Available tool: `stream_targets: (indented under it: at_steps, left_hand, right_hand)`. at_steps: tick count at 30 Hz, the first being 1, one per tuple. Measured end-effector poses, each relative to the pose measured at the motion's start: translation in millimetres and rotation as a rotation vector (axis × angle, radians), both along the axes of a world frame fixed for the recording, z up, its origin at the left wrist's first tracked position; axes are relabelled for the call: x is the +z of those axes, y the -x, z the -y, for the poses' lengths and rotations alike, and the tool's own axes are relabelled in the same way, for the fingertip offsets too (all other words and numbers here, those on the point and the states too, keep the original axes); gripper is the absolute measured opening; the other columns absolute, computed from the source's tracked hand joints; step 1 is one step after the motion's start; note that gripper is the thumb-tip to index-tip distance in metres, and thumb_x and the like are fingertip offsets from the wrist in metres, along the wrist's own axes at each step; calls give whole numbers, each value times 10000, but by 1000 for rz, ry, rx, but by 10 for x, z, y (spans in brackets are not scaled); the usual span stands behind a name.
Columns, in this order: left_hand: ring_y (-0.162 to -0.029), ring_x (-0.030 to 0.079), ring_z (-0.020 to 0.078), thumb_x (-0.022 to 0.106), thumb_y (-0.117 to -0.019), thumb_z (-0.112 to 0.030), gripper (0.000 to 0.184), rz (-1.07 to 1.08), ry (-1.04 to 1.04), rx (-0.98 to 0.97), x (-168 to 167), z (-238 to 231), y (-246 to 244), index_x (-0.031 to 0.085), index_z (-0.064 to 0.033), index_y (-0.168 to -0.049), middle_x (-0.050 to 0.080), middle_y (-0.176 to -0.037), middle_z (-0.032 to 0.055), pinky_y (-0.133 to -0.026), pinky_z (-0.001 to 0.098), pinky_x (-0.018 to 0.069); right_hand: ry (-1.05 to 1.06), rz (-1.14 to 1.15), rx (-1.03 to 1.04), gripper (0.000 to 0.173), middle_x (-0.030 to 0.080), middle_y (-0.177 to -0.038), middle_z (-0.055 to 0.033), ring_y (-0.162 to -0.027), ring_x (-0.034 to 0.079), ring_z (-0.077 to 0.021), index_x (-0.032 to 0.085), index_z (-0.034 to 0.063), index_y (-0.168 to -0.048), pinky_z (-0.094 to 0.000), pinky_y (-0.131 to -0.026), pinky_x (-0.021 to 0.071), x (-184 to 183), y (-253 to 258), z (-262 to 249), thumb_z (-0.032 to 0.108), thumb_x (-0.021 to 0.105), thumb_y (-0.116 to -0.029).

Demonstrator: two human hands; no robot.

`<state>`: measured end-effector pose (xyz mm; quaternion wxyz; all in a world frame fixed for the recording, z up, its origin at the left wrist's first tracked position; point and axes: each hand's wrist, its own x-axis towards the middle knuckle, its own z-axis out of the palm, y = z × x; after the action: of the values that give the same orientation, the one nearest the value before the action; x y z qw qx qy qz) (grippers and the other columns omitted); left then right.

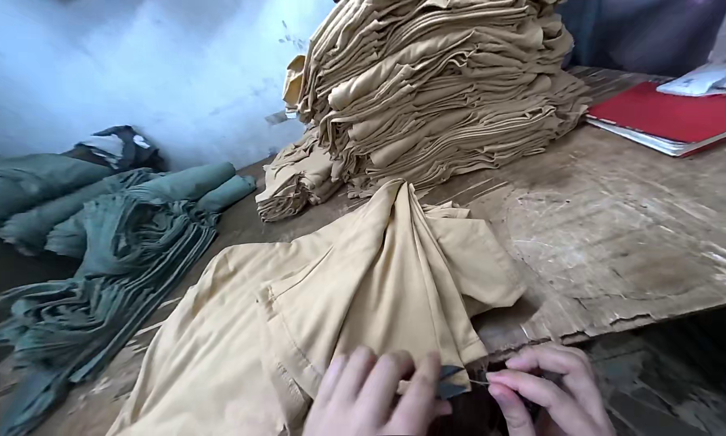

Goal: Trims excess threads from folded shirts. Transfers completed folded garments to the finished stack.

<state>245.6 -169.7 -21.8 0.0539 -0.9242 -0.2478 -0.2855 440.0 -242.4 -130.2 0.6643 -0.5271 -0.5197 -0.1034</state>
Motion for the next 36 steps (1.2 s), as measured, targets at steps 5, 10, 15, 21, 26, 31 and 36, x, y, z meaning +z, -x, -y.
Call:
stream_targets:
  at_steps: [5, 10, 15, 21, 26, 31, 36]
  left_hand:
    - [-799, 610, 204, 665, -996, -336, 191, -18, -117, 30, -164, -31, -140, 791, -207, -1061, 701, -883, 12, -706, 368, 458]
    - [-831, 613, 194, 668, -987, -403, 248, 9, -70, 11, -170, -53, -88, 774, -216, -1110, 701, -913, 18, -745, 374, 457]
    - [-845, 669, 152, 700, -886, -127, 125, 143, 152, 17, 40, -231, 180, 745, -135, -1002, 708, -910, 26, -766, 378, 550]
    - [-711, 571, 143, 604, -977, -62, 271, 521, -190, 331, 334, -277, 288, 614, 122, -1176, 631, -886, 189, -612, 263, 481]
    - [-853, 648, 274, 657, -897, -251, 350, 264, -86, 379, -228, -509, 79, 723, -113, -1212, 673, -955, 109, -737, 480, 527]
    - [-994, 622, 358, 701, -941, -437, 569, 271, -104, 350, -174, -528, 185, 652, -49, -1355, 635, -1117, 232, -874, 526, 505]
    - [-987, 645, 227, 677, -968, -368, 400, 297, 8, 175, -244, -328, -206, 707, -131, -1289, 674, -1115, 115, -836, 434, 529]
  right_hand:
    - [-20, -25, 49, 98, 627, -1083, 98, -1129, 568, -42, 744, 252, -947, -217, -979, 468, 16, -43, 35, 343, 715, -970]
    - [66, -100, 77, 121, 649, -1090, 61, -1109, 592, -68, 727, 226, -950, -264, -967, 493, 38, -150, 42, 314, 660, -998]
    - [288, -77, -35, 328, 689, -1175, -35, -1113, 631, -189, 726, 140, -1177, -454, -952, 521, 83, -171, -124, 380, 576, -1012]
    - [180, -64, -76, 233, 734, -948, 109, -916, 670, -72, 801, 245, -1004, -400, -862, 540, 115, -70, -360, 445, 768, -889]
    - [285, 96, -403, 148, 685, -815, 47, -777, 650, -117, 761, 182, -877, -403, -790, 519, 176, -349, -120, 310, 702, -919]
    - [464, 136, -379, 220, 699, -1089, -80, -1027, 659, -281, 770, 173, -1092, -514, -859, 522, 227, -465, 63, 268, 621, -961]
    - [223, -44, -107, 379, 719, -1047, 30, -987, 669, -132, 786, 206, -1084, -414, -856, 571, 248, -55, -370, 516, 774, -866]
